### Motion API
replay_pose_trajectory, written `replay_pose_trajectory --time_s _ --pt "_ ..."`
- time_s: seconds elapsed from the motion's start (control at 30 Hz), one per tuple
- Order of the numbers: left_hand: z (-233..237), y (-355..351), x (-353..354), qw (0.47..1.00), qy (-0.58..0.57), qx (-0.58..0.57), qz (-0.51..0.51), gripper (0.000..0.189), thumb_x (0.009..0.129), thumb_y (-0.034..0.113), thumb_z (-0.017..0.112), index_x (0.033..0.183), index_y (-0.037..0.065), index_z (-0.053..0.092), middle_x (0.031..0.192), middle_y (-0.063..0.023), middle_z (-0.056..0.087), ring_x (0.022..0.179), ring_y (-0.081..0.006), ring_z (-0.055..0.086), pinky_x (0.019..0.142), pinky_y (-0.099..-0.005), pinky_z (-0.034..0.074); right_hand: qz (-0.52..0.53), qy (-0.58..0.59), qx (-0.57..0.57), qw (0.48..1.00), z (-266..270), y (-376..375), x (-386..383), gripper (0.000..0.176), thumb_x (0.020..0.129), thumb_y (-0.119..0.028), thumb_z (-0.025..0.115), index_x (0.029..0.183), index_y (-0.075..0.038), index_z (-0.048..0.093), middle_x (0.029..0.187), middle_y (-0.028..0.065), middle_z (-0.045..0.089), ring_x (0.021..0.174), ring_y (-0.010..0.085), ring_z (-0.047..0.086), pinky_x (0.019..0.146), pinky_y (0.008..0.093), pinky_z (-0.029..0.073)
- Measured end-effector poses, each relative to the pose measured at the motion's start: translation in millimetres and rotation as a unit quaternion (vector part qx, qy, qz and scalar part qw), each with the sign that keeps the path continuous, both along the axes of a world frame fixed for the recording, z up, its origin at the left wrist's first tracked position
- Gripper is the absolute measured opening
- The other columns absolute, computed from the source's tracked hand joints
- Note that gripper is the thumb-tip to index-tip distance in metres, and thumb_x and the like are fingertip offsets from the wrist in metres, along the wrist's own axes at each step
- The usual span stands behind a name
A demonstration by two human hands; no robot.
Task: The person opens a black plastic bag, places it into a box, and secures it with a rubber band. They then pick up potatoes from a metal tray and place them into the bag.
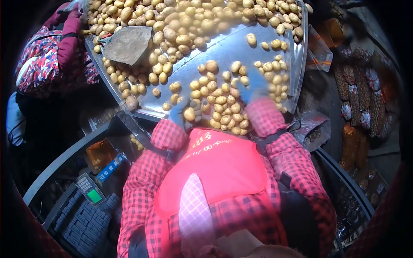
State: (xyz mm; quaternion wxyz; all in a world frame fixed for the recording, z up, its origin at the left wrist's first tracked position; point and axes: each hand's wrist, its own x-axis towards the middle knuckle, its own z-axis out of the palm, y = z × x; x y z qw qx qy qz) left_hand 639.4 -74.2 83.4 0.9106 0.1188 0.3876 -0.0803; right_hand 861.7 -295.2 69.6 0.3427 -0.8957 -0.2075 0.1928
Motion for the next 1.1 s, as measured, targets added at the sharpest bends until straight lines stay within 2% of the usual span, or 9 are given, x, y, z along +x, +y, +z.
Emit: replay_pose_trajectory --time_s 0.07,0.13,0.27,0.37,0.5,0.57,0.7,0.9,1.1 --pt "-9 11 -12 0.998 -0.03 -0.046 -0.022 0.044 0.101 0.043 0.062 0.124 0.005 0.061 0.098 -0.0076 0.067 0.084 -0.0213 0.064 0.072 -0.0315 0.052 -0.043 -0.085 -0.027 0.995 2 -29 2 0.053 0.081 -0.035 0.079 0.12 -0.004 0.063 0.108 0.0181 0.065 0.103 0.0355 0.065 0.091 0.0458 0.055" --pt "3 12 -12 1.0 0.007 0.006 -0.014 0.043 0.101 0.042 0.063 0.124 0.006 0.061 0.096 -0.0072 0.067 0.08 -0.0205 0.063 0.07 -0.0304 0.051 0.156 -0.346 -0.113 0.918 4 -42 -8 0.054 0.081 -0.035 0.079 0.118 -0.001 0.062 0.104 0.0188 0.063 0.103 0.0385 0.064 0.091 0.0477 0.054" --pt "26 1 -7 0.983 0.124 0.135 0.005 0.042 0.1 0.039 0.064 0.126 0.006 0.061 0.096 -0.0074 0.07 0.074 -0.0183 0.062 0.066 -0.0285 0.049 0.234 -0.011 -0.167 0.958 13 -46 29 0.043 0.086 -0.029 0.073 0.118 -0.002 0.063 0.124 0.0229 0.064 0.113 0.0393 0.065 0.096 0.0456 0.054" --pt "23 2 -9 0.991 0.074 0.114 -0.015 0.044 0.1 0.038 0.064 0.13 0.006 0.06 0.097 -0.0089 0.071 0.075 -0.0193 0.064 0.068 -0.0299 0.051 0.063 -0.181 -0.133 0.972 14 -43 63 0.03 0.093 -0.018 0.064 0.119 -0.002 0.067 0.119 0.0243 0.068 0.112 0.0407 0.066 0.098 0.0465 0.053" --pt "45 -10 4 0.986 0.111 0.116 0.034 0.036 0.101 0.029 0.061 0.125 0.003 0.061 0.077 -0.0039 0.06 0.066 -0.0168 0.052 0.061 -0.0294 0.045 0.143 -0.32 -0.114 0.93 -14 -22 99 0.036 0.094 -0.017 0.064 0.129 -0.006 0.066 0.12 0.0246 0.069 0.111 0.0394 0.068 0.1 0.0456 0.053" --pt "41 -9 -3 0.986 0.112 0.118 0.04 0.041 0.101 0.027 0.059 0.132 -0.001 0.058 0.084 -0.0061 0.062 0.073 -0.0187 0.059 0.065 -0.0322 0.051 0.176 -0.044 -0.348 0.92 1 12 119 0.038 0.095 -0.021 0.06 0.131 -0.011 0.065 0.122 0.02 0.069 0.114 0.0375 0.067 0.099 0.0434 0.054" --pt "26 -7 -19 0.985 0.079 0.143 0.062 0.049 0.1 0.02 0.06 0.141 -0.005 0.051 0.095 -0.01 0.066 0.085 -0.0219 0.065 0.075 -0.0361 0.058 0.075 -0.112 -0.084 0.987 -17 43 89 0.046 0.095 -0.022 0.063 0.141 -0.02 0.06 0.129 0.0188 0.067 0.113 0.0406 0.067 0.095 0.0462 0.056" --pt "42 2 -26 0.994 -0.012 0.105 0.001 0.054 0.098 0.013 0.059 0.147 -0.004 0.047 0.105 -0.0108 0.067 0.092 -0.0228 0.068 0.08 -0.0382 0.06 0.364 -0.097 -0.217 0.9 -17 126 21 0.043 0.096 -0.014 0.056 0.139 -0.021 0.056 0.132 0.0157 0.062 0.124 0.0361 0.062 0.101 0.0448 0.052" --pt "38 10 -44 0.998 -0.061 0.013 -0.011 0.062 0.103 0.035 0.056 0.15 -0.002 0.043 0.116 -0.0126 0.068 0.095 -0.0187 0.067 0.075 -0.033 0.057 0.282 -0.002 -0.109 0.953 -28 134 21 0.045 0.091 -0.013 0.061 0.136 -0.016 0.061 0.131 0.0153 0.065 0.122 0.0357 0.063 0.102 0.0431 0.053"
